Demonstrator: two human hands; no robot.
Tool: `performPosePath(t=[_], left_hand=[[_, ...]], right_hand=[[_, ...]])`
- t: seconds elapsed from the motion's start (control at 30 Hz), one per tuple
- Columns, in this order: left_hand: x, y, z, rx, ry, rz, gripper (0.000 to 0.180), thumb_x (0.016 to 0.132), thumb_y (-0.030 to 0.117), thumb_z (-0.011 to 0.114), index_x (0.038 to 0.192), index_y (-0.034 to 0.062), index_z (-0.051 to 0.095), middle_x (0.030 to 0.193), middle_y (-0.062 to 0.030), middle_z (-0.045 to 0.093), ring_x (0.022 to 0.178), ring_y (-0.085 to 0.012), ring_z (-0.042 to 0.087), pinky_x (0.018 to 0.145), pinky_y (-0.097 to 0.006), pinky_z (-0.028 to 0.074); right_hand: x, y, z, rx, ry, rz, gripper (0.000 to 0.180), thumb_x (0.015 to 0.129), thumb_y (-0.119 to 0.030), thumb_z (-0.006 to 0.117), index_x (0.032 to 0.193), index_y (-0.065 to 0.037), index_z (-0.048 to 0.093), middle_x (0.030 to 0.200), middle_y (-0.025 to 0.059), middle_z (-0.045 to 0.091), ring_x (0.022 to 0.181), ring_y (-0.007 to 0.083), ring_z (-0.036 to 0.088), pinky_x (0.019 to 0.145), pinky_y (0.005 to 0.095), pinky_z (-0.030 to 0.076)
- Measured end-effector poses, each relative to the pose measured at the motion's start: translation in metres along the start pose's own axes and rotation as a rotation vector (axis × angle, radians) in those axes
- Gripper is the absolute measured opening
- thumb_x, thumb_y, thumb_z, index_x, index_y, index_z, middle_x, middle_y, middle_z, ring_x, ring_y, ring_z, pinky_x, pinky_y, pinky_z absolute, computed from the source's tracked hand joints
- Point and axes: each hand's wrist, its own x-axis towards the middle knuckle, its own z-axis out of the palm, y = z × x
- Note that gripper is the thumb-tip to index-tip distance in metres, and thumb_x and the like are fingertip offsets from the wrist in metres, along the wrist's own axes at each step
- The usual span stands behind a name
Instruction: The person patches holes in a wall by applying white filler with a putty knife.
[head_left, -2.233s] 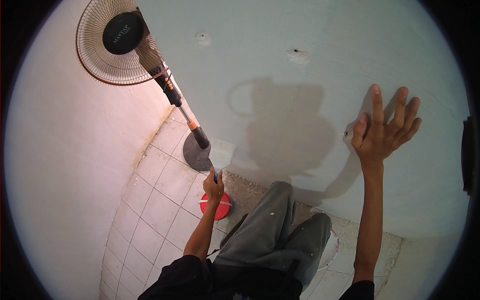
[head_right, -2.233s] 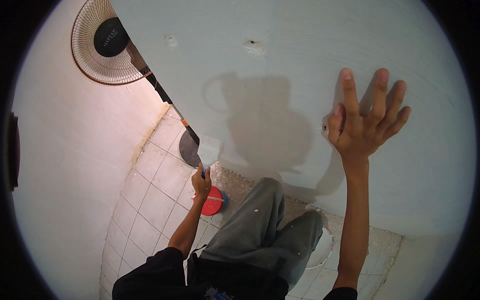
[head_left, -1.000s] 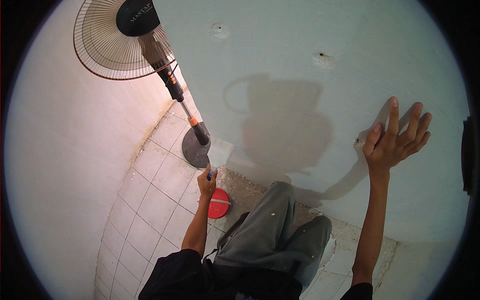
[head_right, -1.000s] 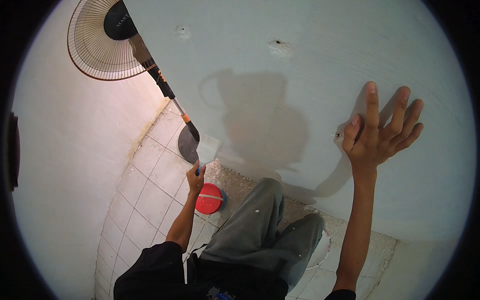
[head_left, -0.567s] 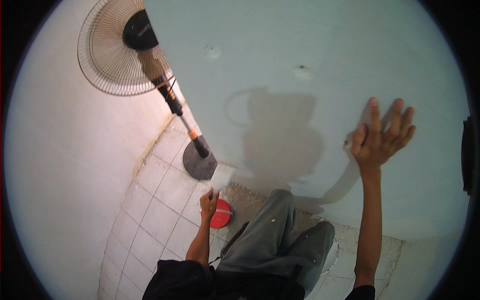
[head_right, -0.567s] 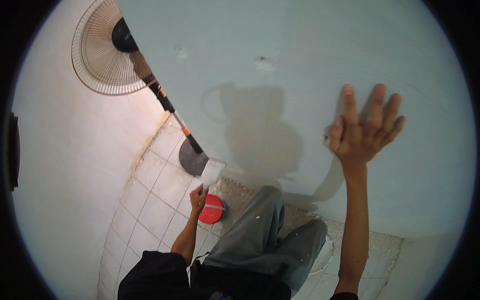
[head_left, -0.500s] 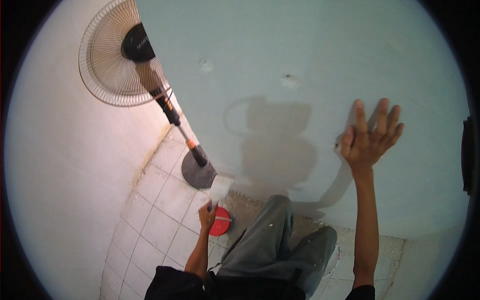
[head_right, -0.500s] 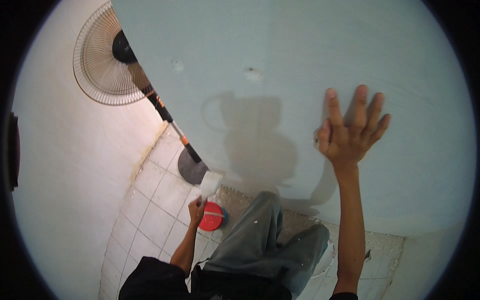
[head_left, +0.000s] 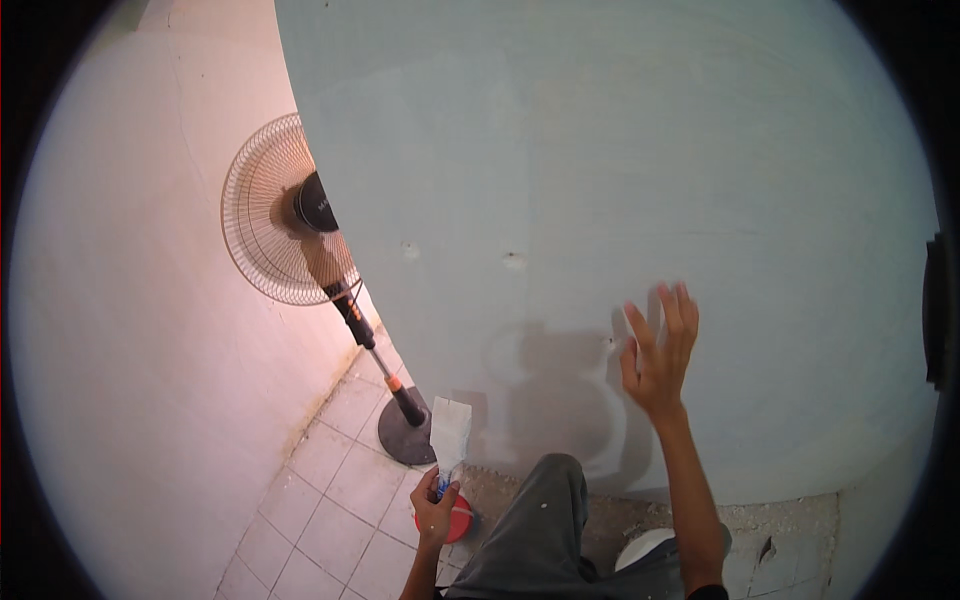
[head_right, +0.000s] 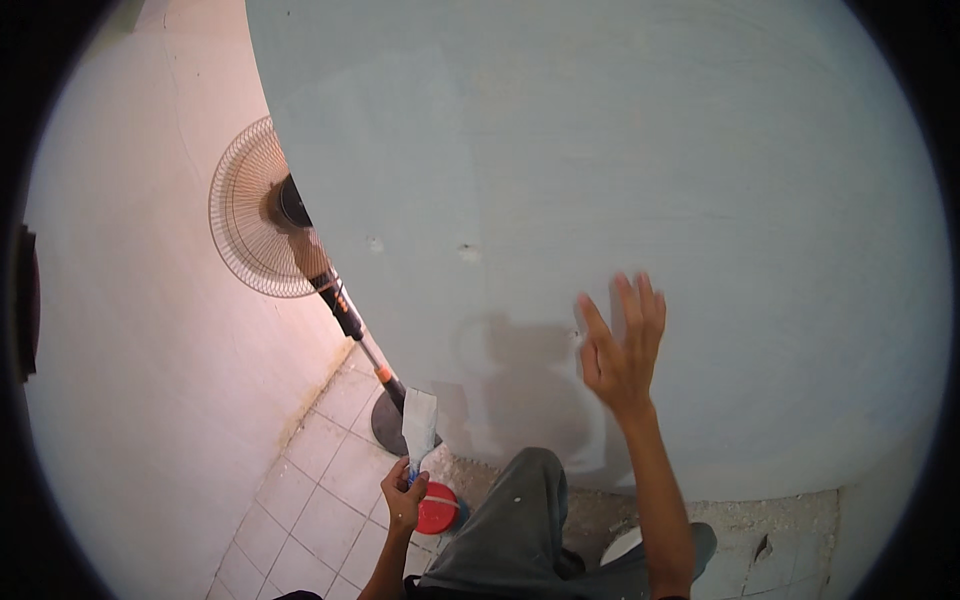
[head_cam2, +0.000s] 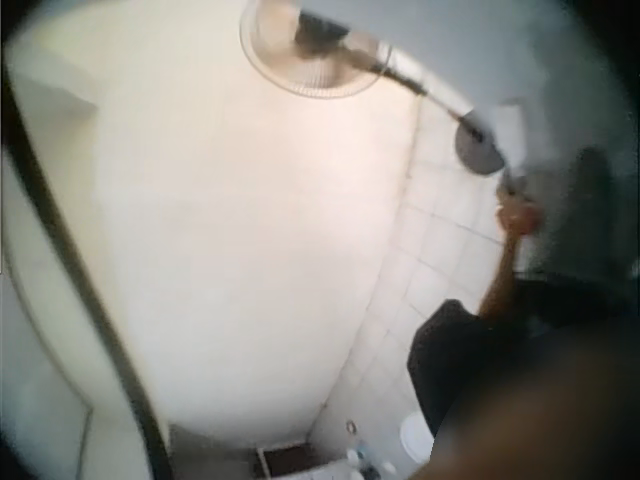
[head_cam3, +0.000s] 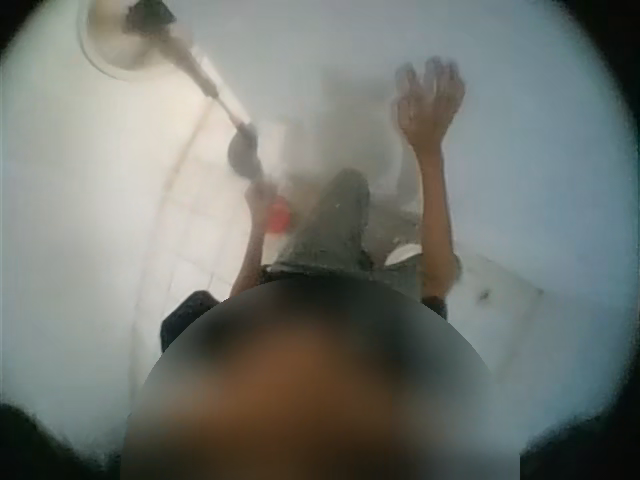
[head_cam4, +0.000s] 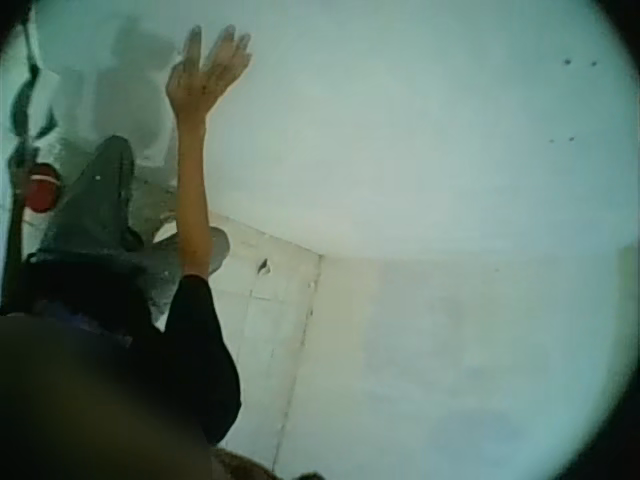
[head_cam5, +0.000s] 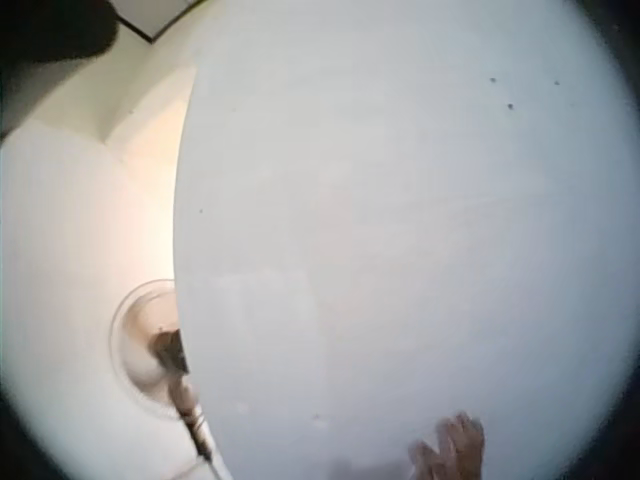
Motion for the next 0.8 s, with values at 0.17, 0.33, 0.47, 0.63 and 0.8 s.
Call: performPosePath(t=[0.17, 0.33, 0.47, 0.63, 0.8], left_hand=[[0.002, 0.062, 0.05, -0.028, -0.162, 0.073, 0.035, 0.084, -0.002, 0.06, 0.117, -0.0062, 0.052, 0.075, 0.0019, 0.055, 0.058, -0.0031, 0.045, 0.049, -0.019, 0.032], [-0.038, 0.072, 0.127, -0.104, -0.423, 0.069, 0.035, 0.086, 0.006, 0.063, 0.118, -0.004, 0.052, 0.077, 0.001, 0.054, 0.061, -0.0038, 0.044, 0.053, -0.02, 0.033], [-0.089, 0.016, 0.18, -0.01, -0.743, -0.172, 0.033, 0.086, 0.007, 0.064, 0.115, -0.0043, 0.053, 0.077, 0.0011, 0.053, 0.061, -0.0042, 0.043, 0.053, -0.019, 0.032], [-0.142, -0.095, 0.251, 0.239, -1.048, -0.304, 0.029, 0.085, 0.006, 0.065, 0.109, -0.0062, 0.056, 0.09, -0.0098, 0.065, 0.078, -0.0168, 0.061, 0.072, -0.03, 0.047], [-0.196, -0.138, 0.257, 0.579, -1.258, -0.075, 0.032, 0.081, 0.007, 0.061, 0.11, -0.0046, 0.057, 0.098, -0.0259, 0.064, 0.092, -0.0422, 0.062, 0.081, -0.045, 0.047]], right_hand=[[-0.119, 0.004, -0.052, 0.145, -0.08, 0.471, 0.036, 0.083, 0.0, 0.051, 0.118, -0.005, 0.056, 0.126, 0.0187, 0.051, 0.12, 0.0321, 0.047, 0.101, 0.047, 0.036], [-0.3, 0.019, -0.104, 0.731, -0.418, 1.151, 0.021, 0.089, -0.008, 0.055, 0.109, -0.001, 0.061, 0.09, 0.008, 0.066, 0.081, 0.0164, 0.061, 0.074, 0.0306, 0.047], [-0.392, -0.002, -0.156, 0.454, -0.652, 1.551, 0.025, 0.094, -0.024, 0.053, 0.099, -0.004, 0.067, 0.084, 0.004, 0.066, 0.075, 0.0132, 0.06, 0.065, 0.0284, 0.048], [-0.366, -0.031, -0.179, 0.847, -0.394, 2.196, 0.041, 0.095, -0.035, 0.048, 0.106, -0.001, 0.065, 0.091, 0.0071, 0.067, 0.084, 0.019, 0.063, 0.077, 0.0325, 0.05], [-0.413, -0.096, -0.19, 0.885, 0.324, 2.272, 0.036, 0.094, -0.037, 0.049, 0.105, -0.006, 0.063, 0.097, 0.0056, 0.065, 0.084, 0.0188, 0.062, 0.074, 0.0347, 0.05]])
